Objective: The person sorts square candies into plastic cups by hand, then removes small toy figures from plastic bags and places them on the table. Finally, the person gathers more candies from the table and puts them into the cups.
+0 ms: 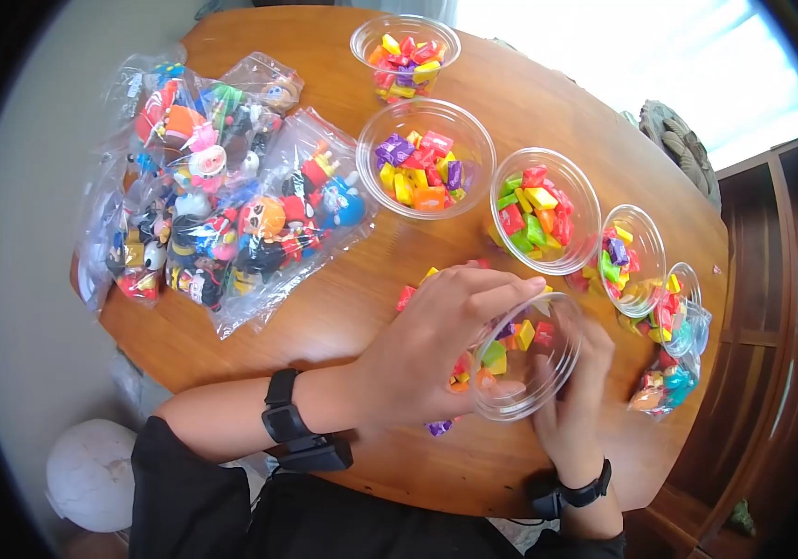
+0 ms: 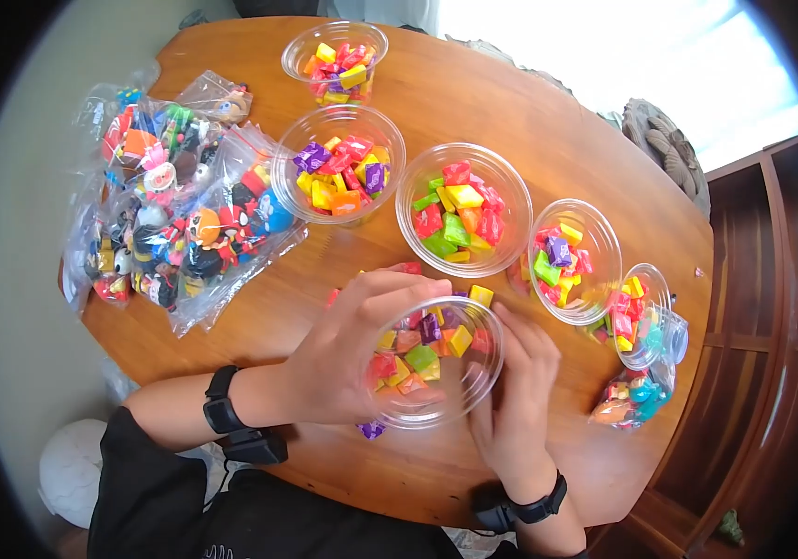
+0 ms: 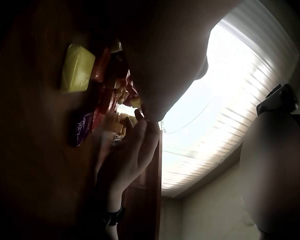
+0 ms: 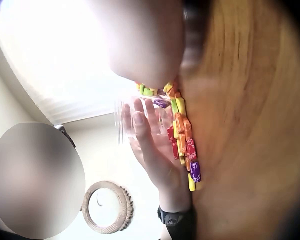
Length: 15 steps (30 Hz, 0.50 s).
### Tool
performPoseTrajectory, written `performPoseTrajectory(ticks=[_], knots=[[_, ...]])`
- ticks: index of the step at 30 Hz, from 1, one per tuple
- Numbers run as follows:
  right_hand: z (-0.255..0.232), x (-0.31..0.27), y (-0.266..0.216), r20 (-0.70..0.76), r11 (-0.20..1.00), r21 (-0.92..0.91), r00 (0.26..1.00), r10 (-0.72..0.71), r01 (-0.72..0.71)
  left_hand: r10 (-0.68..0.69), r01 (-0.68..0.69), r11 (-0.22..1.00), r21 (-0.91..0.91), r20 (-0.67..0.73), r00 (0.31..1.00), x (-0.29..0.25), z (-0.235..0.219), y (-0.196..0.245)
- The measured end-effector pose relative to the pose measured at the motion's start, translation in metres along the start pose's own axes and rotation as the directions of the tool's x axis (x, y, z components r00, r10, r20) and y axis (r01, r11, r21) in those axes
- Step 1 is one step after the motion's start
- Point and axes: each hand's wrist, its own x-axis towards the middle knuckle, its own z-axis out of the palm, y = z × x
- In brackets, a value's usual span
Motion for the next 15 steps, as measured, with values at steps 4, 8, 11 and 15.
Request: performPoseTrajectory(ticks=[4,8,11,15], knots=[[0.0058,0.0003,0.0076,0.065,0.997,-0.061,0.997,-0.05,0.054,0.005,-0.005,1.0,-0.021,0.002,1.0,-0.0012,0.0035,-0.0027],[0.0012,-0.0024,0.007,0.055,1.0,-0.02,0.998,-0.016,0.017,-0.006,0.006,1.0,-0.012,0.015,1.0,-0.0001,0.0004,0.0012],[0.0001,-0.0035,0.0051,-0.029,0.996,0.063,0.997,0.069,-0.067,-0.022,0.022,0.999,0.023,-0.006,1.0,-0.0009,0.0032,-0.0004],[-0.0025,0.0016,0.0005,-0.072,0.999,0.035,0.997,0.002,0.001,-0.068,0.065,0.995,-0.07,-0.05,0.996,-0.0022,0.0084,-0.0025]])
